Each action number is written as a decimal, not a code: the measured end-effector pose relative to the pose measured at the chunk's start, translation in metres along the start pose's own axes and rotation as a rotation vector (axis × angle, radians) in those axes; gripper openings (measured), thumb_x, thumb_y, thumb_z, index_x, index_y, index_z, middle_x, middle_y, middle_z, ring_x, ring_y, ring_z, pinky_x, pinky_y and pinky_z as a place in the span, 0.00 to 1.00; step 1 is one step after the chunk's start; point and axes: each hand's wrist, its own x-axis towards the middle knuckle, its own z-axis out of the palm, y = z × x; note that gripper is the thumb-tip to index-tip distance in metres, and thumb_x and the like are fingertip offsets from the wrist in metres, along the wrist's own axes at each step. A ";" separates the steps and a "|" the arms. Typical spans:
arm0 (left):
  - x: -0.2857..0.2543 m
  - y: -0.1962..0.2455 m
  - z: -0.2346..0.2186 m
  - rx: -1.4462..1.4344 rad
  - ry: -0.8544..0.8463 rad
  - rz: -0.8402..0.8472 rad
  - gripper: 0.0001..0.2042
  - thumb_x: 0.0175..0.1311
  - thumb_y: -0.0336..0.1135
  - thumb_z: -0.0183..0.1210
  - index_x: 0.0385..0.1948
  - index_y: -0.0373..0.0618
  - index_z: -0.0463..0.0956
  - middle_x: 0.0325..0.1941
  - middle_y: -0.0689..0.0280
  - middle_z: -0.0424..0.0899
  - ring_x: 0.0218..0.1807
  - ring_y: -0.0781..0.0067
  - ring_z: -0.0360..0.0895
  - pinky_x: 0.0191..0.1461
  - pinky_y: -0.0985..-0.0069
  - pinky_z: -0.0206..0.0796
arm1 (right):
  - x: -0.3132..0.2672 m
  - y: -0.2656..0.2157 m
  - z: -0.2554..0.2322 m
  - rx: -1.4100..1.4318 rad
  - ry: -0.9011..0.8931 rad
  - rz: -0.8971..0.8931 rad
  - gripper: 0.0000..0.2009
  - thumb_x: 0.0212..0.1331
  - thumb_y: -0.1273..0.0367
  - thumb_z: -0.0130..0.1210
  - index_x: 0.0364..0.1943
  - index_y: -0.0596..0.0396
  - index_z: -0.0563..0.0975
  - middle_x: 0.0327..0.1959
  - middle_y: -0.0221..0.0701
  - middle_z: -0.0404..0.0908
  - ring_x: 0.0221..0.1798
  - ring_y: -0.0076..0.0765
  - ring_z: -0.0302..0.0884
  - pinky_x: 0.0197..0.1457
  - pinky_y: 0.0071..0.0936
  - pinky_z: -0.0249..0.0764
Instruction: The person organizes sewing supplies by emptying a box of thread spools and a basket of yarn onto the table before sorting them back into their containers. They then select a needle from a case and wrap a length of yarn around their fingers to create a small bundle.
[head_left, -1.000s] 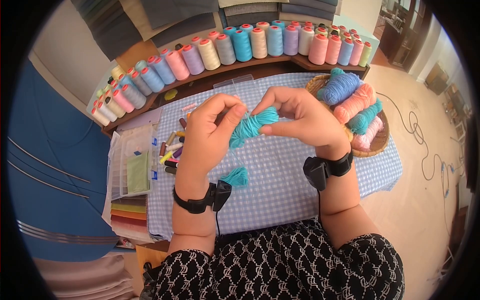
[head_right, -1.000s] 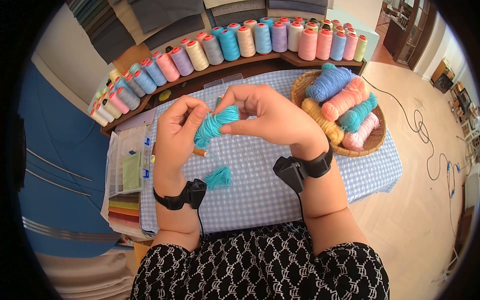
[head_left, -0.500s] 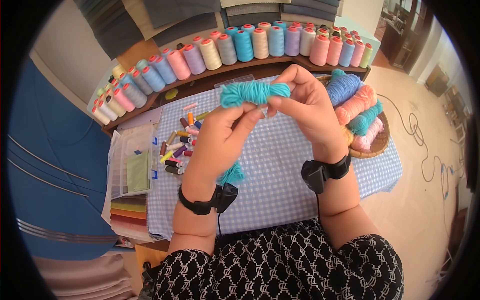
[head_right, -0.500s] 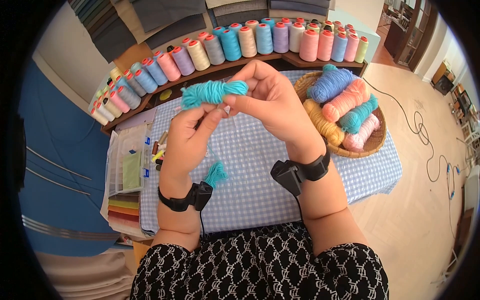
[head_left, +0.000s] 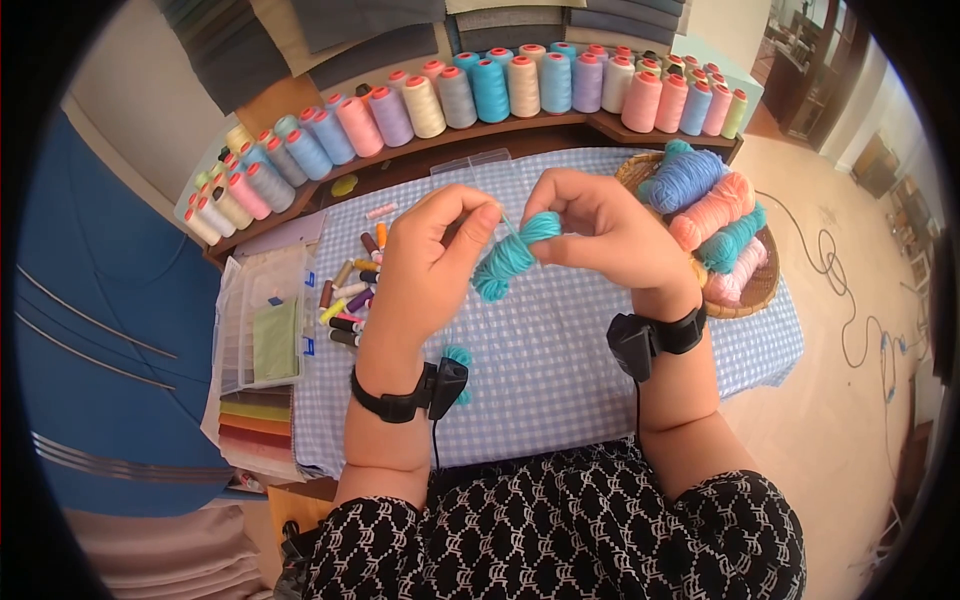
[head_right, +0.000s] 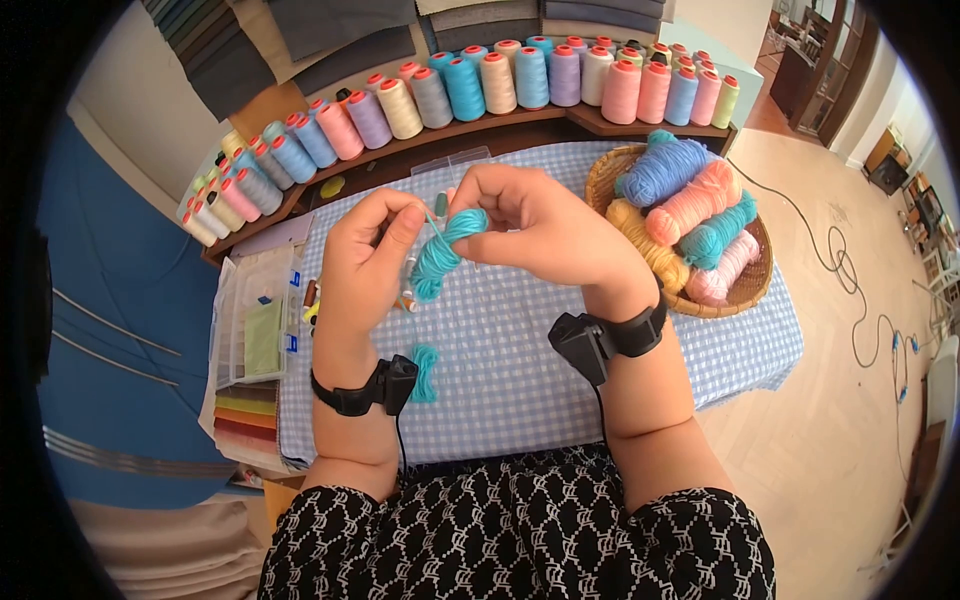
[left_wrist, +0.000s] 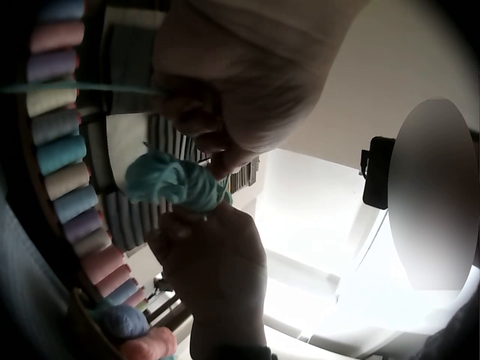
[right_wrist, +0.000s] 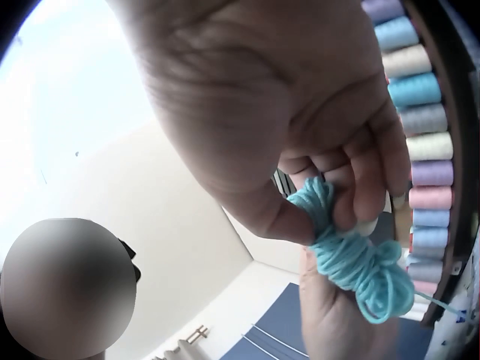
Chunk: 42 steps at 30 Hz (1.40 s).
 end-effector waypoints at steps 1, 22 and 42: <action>0.000 0.000 0.000 -0.008 -0.009 -0.036 0.08 0.70 0.32 0.58 0.35 0.35 0.77 0.31 0.67 0.79 0.30 0.81 0.72 0.34 0.81 0.64 | 0.000 -0.003 -0.001 0.068 0.007 0.001 0.08 0.59 0.77 0.60 0.41 0.59 0.75 0.34 0.26 0.80 0.36 0.20 0.77 0.39 0.19 0.74; -0.006 -0.008 0.009 0.394 -0.378 0.125 0.11 0.68 0.39 0.58 0.41 0.39 0.80 0.36 0.57 0.83 0.36 0.60 0.80 0.43 0.67 0.71 | -0.004 -0.012 -0.016 -0.016 0.442 -0.016 0.09 0.65 0.74 0.57 0.46 0.60 0.74 0.38 0.31 0.82 0.36 0.26 0.82 0.43 0.23 0.78; -0.099 -0.035 -0.024 0.858 -0.697 -0.397 0.25 0.55 0.50 0.67 0.47 0.41 0.75 0.43 0.53 0.81 0.48 0.49 0.79 0.50 0.60 0.71 | -0.088 0.010 -0.038 0.216 0.515 -0.089 0.09 0.69 0.74 0.52 0.49 0.61 0.71 0.41 0.39 0.84 0.42 0.36 0.86 0.49 0.31 0.83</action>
